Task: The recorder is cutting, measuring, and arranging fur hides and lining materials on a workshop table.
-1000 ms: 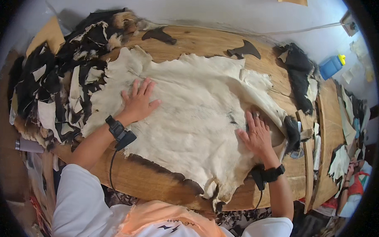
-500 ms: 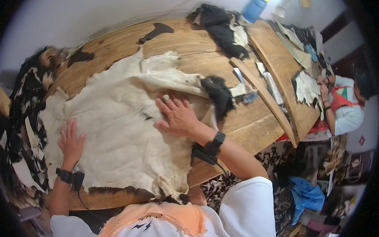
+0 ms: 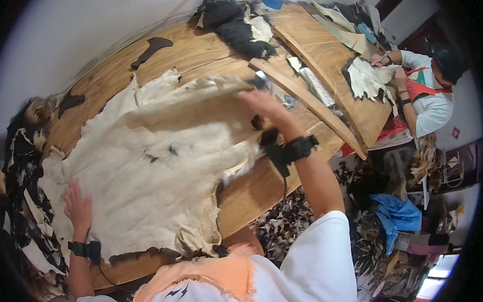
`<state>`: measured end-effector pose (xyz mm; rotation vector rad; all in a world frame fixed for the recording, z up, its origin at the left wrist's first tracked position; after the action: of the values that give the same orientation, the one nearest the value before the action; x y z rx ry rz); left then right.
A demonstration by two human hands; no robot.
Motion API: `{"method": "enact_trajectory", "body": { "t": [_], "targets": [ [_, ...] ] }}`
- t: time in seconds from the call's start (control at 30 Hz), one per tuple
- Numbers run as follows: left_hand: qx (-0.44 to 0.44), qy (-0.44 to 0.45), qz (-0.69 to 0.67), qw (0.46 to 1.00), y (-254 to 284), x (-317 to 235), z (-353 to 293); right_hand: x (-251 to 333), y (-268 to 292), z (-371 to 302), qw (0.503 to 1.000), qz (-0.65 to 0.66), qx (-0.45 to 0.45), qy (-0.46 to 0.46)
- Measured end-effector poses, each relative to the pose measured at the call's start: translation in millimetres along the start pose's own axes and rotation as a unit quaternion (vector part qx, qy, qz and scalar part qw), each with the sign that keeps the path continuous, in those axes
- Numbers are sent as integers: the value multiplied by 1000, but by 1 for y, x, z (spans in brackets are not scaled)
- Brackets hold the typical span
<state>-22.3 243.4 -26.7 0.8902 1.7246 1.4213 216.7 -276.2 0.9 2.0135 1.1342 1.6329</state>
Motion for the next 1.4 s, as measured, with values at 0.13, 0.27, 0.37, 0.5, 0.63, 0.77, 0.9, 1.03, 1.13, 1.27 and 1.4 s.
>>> {"method": "enact_trajectory", "body": {
  "t": [0.13,0.27,0.37,0.5,0.63,0.77,0.9,1.03,1.13,1.27,1.4],
  "targets": [
    [8,8,6,1000,-3,4,4,-64,75,-1,946,161,-265,-98],
    [-8,-75,-18,997,23,9,15,30,37,-43,948,-145,-269,91],
    [-80,-242,-171,952,66,-77,47,80,-12,-58,906,-219,-229,279],
    [97,-190,-424,880,78,-226,89,74,-84,-61,862,-408,-58,296],
    [65,-284,-407,866,52,-283,145,63,-110,-79,862,-416,-23,290],
    [81,-268,-258,925,19,-324,173,47,-110,-80,872,-391,-69,287],
    [89,-243,-257,931,0,-328,185,43,-110,-68,878,-376,-48,294],
    [161,-284,-180,928,-4,-346,196,48,-99,-53,873,-382,-25,301],
    [-78,-240,-177,951,13,-322,225,54,-100,-49,880,-385,-30,276],
    [-120,-202,-280,931,13,-287,243,57,-100,-43,886,-389,-27,250],
    [-131,-188,-267,936,17,-288,244,59,-96,-44,885,-390,-31,252]
  ]
}}
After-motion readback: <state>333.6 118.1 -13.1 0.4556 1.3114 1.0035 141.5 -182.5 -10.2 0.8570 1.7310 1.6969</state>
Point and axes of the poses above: each hand's wrist, its own z-axis towards the middle knuckle, its own y-axis out of the back of the hand, x = y × z, the point moved 6 cm from there along z, towards the middle knuckle, and after that the axes turned 12 degrees about -z, right-handed, at the moved point
